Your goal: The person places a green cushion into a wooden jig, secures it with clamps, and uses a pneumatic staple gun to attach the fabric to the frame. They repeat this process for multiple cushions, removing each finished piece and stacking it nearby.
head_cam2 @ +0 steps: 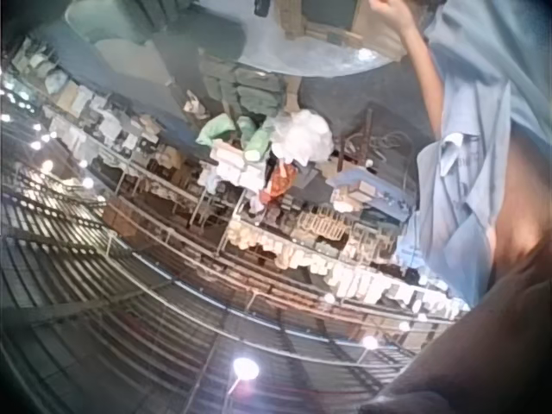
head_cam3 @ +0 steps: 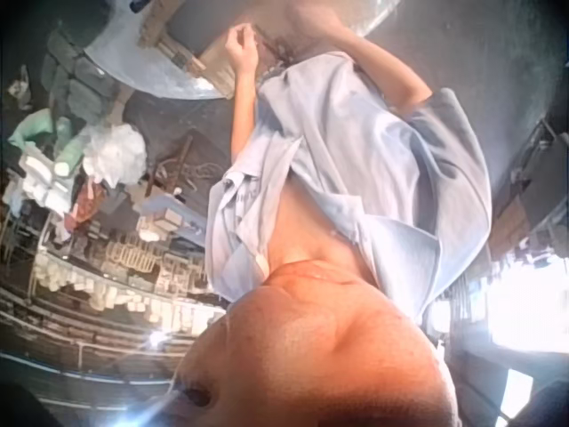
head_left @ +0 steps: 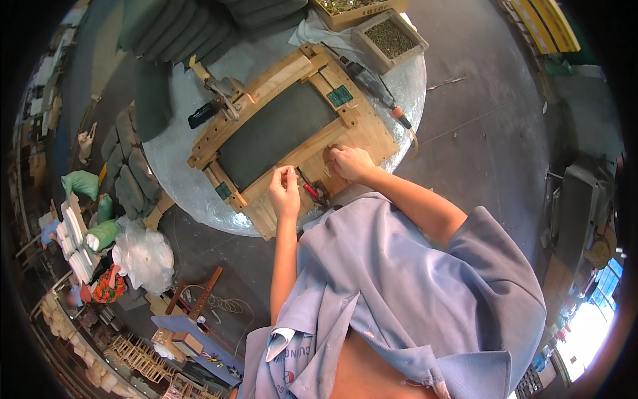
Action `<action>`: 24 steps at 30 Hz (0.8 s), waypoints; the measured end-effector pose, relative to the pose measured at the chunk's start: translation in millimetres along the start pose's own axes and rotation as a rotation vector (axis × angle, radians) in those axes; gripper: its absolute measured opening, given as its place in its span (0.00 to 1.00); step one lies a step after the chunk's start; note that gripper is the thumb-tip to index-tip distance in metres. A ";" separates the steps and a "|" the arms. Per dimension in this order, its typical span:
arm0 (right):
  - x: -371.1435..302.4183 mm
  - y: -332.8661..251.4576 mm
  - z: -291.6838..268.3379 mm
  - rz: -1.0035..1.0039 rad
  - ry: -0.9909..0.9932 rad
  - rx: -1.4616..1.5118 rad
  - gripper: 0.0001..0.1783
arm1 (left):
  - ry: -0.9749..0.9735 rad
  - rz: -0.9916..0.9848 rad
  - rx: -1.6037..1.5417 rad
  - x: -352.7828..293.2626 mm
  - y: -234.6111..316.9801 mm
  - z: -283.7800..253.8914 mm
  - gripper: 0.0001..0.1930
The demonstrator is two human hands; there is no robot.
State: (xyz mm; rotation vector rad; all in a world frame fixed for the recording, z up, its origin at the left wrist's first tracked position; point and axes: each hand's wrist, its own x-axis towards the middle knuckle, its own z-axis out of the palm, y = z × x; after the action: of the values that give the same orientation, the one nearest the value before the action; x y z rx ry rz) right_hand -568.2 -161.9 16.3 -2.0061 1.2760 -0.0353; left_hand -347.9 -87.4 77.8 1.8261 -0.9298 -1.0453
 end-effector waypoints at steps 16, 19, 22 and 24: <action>12.4 1.2 -60.0 0.236 0.388 0.642 0.14 | -0.527 0.548 1.304 -3.9 -18.0 76.7 0.12; 38.5 -6.7 -79.6 0.213 0.512 0.504 0.11 | -0.593 0.541 1.290 1.9 -25.2 77.6 0.11; 79.4 -14.0 -89.1 0.213 0.602 0.377 0.13 | -0.592 0.548 1.281 2.0 -25.4 77.3 0.11; 105.7 -21.1 -94.2 0.243 0.620 0.229 0.13 | -0.542 0.623 1.285 -1.9 -24.5 77.4 0.11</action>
State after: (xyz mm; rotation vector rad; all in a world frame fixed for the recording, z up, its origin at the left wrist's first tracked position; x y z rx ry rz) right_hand -535.8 -294.3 60.0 -1.6810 1.7952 -0.7006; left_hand -413.6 -98.2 31.4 1.8644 -2.7300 -0.4957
